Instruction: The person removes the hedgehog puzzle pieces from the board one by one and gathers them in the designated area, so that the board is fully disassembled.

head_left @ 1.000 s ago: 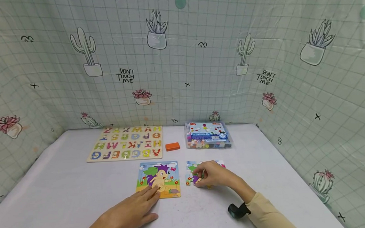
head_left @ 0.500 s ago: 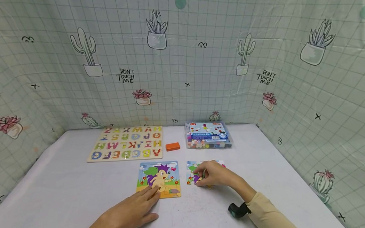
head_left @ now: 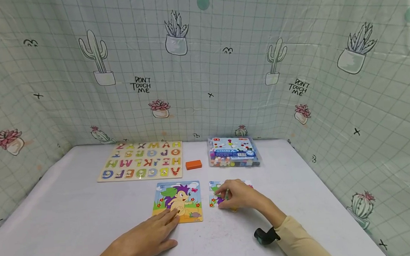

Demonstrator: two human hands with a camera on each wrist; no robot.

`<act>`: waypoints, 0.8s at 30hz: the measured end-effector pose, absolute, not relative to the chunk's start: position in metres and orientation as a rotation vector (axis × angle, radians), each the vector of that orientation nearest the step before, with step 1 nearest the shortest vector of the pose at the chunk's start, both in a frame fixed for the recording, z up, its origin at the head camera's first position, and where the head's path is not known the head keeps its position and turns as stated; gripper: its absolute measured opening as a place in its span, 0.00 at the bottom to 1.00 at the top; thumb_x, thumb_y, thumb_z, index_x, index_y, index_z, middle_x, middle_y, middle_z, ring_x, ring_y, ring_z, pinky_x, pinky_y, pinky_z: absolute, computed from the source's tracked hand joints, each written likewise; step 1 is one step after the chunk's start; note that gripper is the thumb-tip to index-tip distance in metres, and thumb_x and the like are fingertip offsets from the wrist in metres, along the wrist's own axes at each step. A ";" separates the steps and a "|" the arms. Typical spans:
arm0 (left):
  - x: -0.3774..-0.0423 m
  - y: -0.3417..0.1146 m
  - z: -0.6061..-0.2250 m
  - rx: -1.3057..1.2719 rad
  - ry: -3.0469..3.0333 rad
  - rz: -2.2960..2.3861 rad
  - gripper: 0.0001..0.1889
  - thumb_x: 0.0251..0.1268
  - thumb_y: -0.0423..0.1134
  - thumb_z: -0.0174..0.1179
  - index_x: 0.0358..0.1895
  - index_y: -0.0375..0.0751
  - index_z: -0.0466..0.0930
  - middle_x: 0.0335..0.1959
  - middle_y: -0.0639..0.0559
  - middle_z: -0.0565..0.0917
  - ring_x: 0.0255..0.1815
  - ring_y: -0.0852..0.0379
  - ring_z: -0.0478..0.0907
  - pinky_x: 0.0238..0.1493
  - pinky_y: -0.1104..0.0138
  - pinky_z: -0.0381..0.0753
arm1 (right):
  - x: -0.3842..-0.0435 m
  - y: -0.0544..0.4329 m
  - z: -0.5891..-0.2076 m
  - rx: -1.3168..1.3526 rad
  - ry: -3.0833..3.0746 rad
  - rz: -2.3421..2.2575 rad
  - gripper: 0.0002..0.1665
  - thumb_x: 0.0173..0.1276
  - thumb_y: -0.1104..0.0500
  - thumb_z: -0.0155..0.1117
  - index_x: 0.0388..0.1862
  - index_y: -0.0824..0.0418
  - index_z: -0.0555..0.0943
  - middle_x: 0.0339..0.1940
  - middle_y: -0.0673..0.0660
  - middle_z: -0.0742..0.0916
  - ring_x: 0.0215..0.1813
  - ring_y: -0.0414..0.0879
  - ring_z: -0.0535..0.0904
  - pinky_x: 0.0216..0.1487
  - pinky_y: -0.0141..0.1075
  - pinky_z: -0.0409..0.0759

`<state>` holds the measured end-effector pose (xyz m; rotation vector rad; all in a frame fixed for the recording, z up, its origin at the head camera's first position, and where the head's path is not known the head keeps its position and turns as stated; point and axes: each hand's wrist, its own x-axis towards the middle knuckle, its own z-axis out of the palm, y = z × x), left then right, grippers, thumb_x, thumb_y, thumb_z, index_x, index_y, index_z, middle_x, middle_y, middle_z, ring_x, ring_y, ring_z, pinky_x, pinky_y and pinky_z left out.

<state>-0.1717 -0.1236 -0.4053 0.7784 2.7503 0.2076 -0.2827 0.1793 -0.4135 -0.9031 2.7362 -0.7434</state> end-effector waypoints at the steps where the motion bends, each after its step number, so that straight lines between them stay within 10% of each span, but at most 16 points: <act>1: -0.172 -0.124 -0.405 0.778 2.751 0.207 0.36 0.67 0.59 0.57 0.74 0.46 0.64 0.78 0.50 0.61 0.79 0.47 0.56 0.77 0.50 0.60 | -0.283 0.177 -0.413 -0.919 2.730 -0.748 0.20 0.57 0.54 0.77 0.48 0.59 0.87 0.33 0.49 0.83 0.27 0.35 0.72 0.28 0.26 0.71; 24: -0.179 -0.127 -0.407 0.993 2.867 0.055 0.29 0.71 0.53 0.56 0.72 0.51 0.68 0.70 0.50 0.70 0.71 0.46 0.67 0.69 0.49 0.71 | -0.273 0.112 -0.412 -1.033 2.680 -0.690 0.25 0.57 0.45 0.76 0.51 0.54 0.86 0.35 0.47 0.82 0.28 0.33 0.69 0.31 0.25 0.68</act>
